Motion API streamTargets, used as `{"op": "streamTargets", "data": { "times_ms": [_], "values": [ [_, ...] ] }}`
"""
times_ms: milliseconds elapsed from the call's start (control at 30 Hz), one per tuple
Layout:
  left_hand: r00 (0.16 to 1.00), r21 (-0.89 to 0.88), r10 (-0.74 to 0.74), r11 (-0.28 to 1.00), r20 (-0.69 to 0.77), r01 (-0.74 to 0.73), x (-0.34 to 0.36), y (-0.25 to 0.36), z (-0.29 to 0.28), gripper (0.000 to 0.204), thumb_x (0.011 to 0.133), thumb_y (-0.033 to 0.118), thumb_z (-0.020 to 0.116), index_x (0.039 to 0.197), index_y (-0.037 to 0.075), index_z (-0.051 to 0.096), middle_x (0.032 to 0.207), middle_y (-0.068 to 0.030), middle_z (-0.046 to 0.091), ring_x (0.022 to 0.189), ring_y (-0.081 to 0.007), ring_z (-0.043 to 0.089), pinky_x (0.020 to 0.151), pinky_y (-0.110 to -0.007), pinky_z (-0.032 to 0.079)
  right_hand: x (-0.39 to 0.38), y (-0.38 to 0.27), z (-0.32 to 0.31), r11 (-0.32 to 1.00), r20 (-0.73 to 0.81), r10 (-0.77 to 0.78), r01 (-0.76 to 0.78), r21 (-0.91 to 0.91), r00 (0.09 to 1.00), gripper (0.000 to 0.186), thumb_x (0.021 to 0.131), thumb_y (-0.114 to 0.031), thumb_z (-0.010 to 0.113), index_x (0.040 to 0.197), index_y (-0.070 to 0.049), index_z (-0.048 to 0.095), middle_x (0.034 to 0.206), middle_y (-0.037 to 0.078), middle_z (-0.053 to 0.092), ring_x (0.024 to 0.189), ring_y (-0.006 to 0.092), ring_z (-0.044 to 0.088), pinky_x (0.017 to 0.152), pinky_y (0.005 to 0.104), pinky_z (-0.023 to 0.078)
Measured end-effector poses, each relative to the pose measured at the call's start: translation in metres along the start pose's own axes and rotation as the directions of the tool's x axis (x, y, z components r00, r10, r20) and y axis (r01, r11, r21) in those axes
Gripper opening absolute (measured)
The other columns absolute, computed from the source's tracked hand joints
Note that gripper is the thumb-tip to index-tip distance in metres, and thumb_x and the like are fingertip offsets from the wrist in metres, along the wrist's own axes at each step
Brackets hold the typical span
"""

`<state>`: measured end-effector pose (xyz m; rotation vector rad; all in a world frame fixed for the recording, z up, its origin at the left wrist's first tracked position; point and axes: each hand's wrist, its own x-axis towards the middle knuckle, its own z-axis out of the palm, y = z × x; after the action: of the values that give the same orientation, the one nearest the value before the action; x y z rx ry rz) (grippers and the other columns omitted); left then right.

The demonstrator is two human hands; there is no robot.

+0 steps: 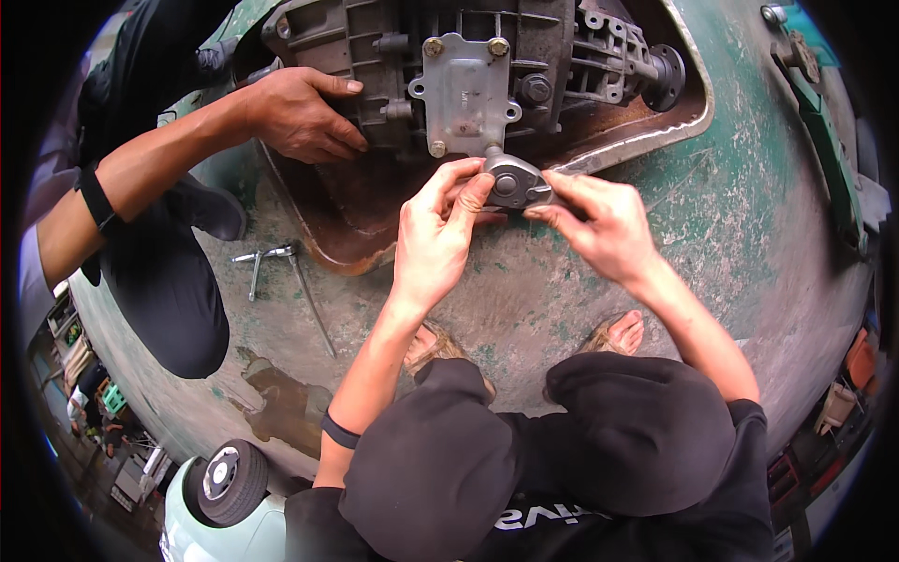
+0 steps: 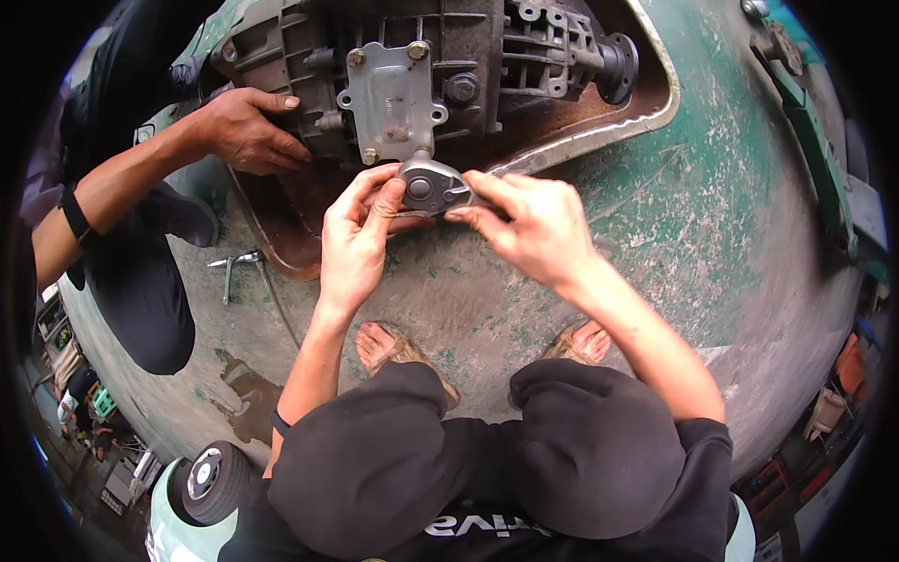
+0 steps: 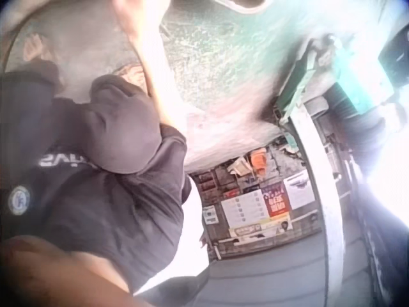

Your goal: The person sits on the floor and uses a ratchet wrench and socket to tighten bolts on a car engine block placed in a metal tray. They repeatedly attach and detach sockets, turn the ratchet, and adjust bolt positions while another person assists by holding the engine steady.

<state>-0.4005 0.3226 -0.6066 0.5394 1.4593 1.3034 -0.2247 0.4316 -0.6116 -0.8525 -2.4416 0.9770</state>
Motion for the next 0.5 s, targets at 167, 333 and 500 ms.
{"op": "streamTargets", "data": {
  "times_ms": [167,333,500],
  "values": [
    [1.0,-0.02,0.015,1.0,-0.015,-0.015,0.002,-0.005,-0.001,0.036,0.102,0.021,0.056,0.127,-0.004,0.055,0.105,-0.0121,0.069,0.096,-0.0158,0.065,0.08,-0.034,0.059,-0.006,0.001,0.01,1.0,-0.041,-0.02,0.021,0.014,0.999,0.038,0.077,-0.023,0.079,0.109,-0.005,0.069,0.073,0.012,0.067,0.062,0.0282,0.067,0.054,0.0367,0.052],
    [0.994,0.005,0.111,0.994,0.019,-0.111,-0.004,-0.007,0.003,0.036,0.103,0.019,0.053,0.131,-0.003,0.049,0.109,-0.0141,0.068,0.095,-0.0182,0.067,0.08,-0.035,0.06,0.073,0.004,-0.053,0.819,0.482,-0.27,0.462,-0.34,0.833,0.046,0.069,-0.027,0.08,0.11,-0.009,0.071,0.07,0.008,0.063,0.061,0.0269,0.065,0.056,0.0385,0.052],
    [0.993,0.043,0.099,0.994,0.062,-0.101,-0.007,-0.005,0.002,0.033,0.102,0.015,0.053,0.129,-0.004,0.045,0.11,-0.0168,0.068,0.096,-0.0225,0.068,0.078,-0.035,0.06,0.109,-0.004,-0.05,0.668,0.5,-0.486,0.673,-0.316,0.717,0.019,0.065,-0.021,0.075,0.078,-0.01,0.067,0.072,0.007,0.061,0.08,0.0267,0.064,0.075,0.04,0.049]
  ]
}}
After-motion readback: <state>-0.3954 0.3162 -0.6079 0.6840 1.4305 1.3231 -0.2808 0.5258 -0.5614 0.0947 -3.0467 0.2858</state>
